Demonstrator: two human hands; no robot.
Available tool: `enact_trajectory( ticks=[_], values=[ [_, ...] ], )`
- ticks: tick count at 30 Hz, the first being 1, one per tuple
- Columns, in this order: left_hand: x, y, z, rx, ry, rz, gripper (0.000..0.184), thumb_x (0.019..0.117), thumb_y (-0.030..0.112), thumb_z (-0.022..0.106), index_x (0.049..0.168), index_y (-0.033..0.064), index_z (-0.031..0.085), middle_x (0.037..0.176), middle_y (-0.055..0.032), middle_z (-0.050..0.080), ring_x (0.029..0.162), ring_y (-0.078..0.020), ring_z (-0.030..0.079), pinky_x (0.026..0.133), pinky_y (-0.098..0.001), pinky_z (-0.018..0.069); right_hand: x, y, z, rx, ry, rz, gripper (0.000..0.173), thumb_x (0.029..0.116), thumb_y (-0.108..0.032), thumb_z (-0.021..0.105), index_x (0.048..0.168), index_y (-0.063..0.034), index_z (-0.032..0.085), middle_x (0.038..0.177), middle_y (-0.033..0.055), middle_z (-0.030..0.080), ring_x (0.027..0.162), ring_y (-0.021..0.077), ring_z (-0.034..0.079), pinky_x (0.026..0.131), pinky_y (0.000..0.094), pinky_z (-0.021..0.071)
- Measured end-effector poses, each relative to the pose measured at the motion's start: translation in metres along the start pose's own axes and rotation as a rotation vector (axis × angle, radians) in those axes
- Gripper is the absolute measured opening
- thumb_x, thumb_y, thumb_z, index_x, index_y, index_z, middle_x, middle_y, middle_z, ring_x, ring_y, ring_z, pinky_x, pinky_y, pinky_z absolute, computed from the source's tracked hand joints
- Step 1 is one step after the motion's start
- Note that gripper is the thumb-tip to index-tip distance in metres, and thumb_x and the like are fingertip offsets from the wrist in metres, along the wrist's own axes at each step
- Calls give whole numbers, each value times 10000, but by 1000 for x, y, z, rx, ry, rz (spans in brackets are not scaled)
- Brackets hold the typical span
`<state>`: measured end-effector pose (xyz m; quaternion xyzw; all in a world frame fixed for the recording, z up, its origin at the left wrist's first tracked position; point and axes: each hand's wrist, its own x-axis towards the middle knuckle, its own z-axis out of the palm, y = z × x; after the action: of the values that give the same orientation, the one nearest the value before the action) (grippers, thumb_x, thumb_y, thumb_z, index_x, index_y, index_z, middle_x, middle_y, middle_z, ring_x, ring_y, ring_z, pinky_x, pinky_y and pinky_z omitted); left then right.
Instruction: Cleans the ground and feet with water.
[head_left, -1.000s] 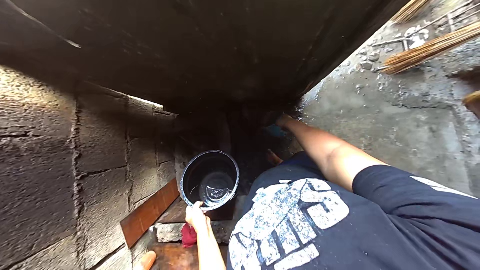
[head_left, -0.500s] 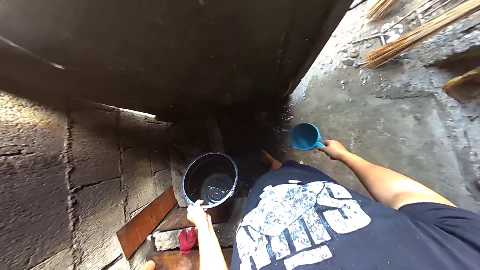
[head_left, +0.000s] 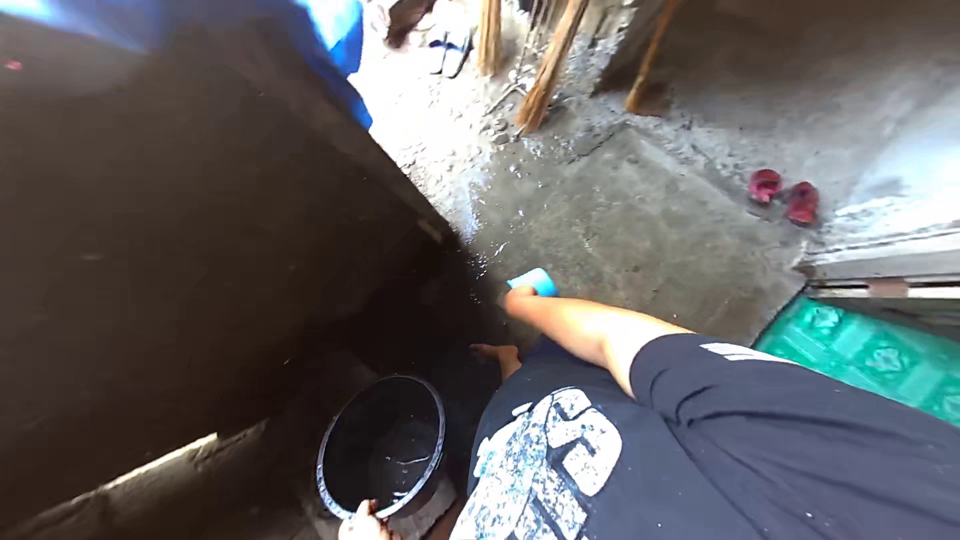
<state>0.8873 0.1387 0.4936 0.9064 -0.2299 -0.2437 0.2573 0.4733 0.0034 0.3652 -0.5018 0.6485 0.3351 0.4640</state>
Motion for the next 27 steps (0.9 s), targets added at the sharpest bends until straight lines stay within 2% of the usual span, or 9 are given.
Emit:
enact_trajectory(
  ticks=[4, 8, 11, 13, 15, 17, 20, 23, 27],
  values=[
    [-13, 28, 26, 44, -51, 167, 270, 843, -37, 659, 1100, -106, 616, 949, -201, 641, 815, -251, 605, 752, -454, 532, -43, 6, -24, 140, 71, -72, 331, 1027, -131, 529, 1234, 110, 619, 1330, 302, 605, 1237, 471, 602, 927, 683, 502],
    [-38, 62, 60, 73, -129, 307, 247, 795, -49, 670, 1032, -71, 601, 915, -175, 616, 813, -253, 591, 723, -466, 520, -39, 88, -21, 522, 168, -180, 494, 1062, -398, 524, 1191, 56, 670, 1294, 295, 641, 1240, 463, 609, 983, 705, 467],
    [-68, 98, 85, 110, -180, 429, 205, 794, -42, 678, 981, -82, 604, 880, -178, 598, 803, -263, 571, 725, -481, 500, -14, 134, 5, 771, 93, -257, 552, 1085, -473, 493, 1226, 42, 634, 986, 215, 664, 827, 311, 659, 774, 509, 546],
    [-87, 121, 104, 103, -215, 523, 161, 786, -42, 676, 921, -80, 598, 828, -158, 571, 769, -247, 545, 700, -465, 480, -8, 155, 24, 984, -43, -307, 463, 1096, -391, 518, 1295, 26, 554, 890, 148, 655, 668, 206, 641, 675, 383, 571],
    [-107, 141, 122, 81, -248, 614, 146, 793, -27, 663, 912, -78, 594, 831, -147, 564, 781, -228, 540, 714, -443, 477, -11, 169, 37, 1028, -116, -330, 360, 1074, -253, 576, 1293, 27, 522, 924, 153, 639, 686, 206, 626, 679, 387, 560],
    [-130, 160, 137, 90, -256, 735, 169, 821, -4, 648, 949, -108, 614, 851, -165, 585, 810, -218, 552, 755, -425, 476, -21, 176, 46, 985, -67, -284, 386, 1035, -232, 601, 1308, 33, 532, 1014, 215, 627, 791, 286, 624, 733, 482, 537],
    [-163, 180, 156, 139, -223, 1002, 234, 833, 33, 639, 957, -165, 640, 880, -254, 659, 858, -280, 630, 812, -470, 496, -35, 187, 54, 1002, 79, -214, 623, 1071, -518, 492, 1355, 34, 543, 1170, 274, 626, 968, 373, 648, 845, 559, 521],
    [-185, 192, 173, 188, -138, 1335, 192, 809, 60, 637, 803, -130, 610, 741, -244, 642, 722, -337, 655, 683, -523, 495, -43, 198, 54, 909, 157, -212, 765, 1061, -621, 410, 1300, 78, 611, 1330, 315, 611, 1272, 448, 589, 1051, 651, 442],
    [-199, 205, 190, 183, -24, 1705, 167, 796, 64, 637, 692, -51, 575, 677, -202, 635, 649, -336, 680, 573, -488, 504, -51, 201, 56, 807, 195, -255, 698, 1079, -567, 417, 1151, 80, 671, 1217, 310, 658, 1189, 464, 631, 986, 675, 472]
  ],
)
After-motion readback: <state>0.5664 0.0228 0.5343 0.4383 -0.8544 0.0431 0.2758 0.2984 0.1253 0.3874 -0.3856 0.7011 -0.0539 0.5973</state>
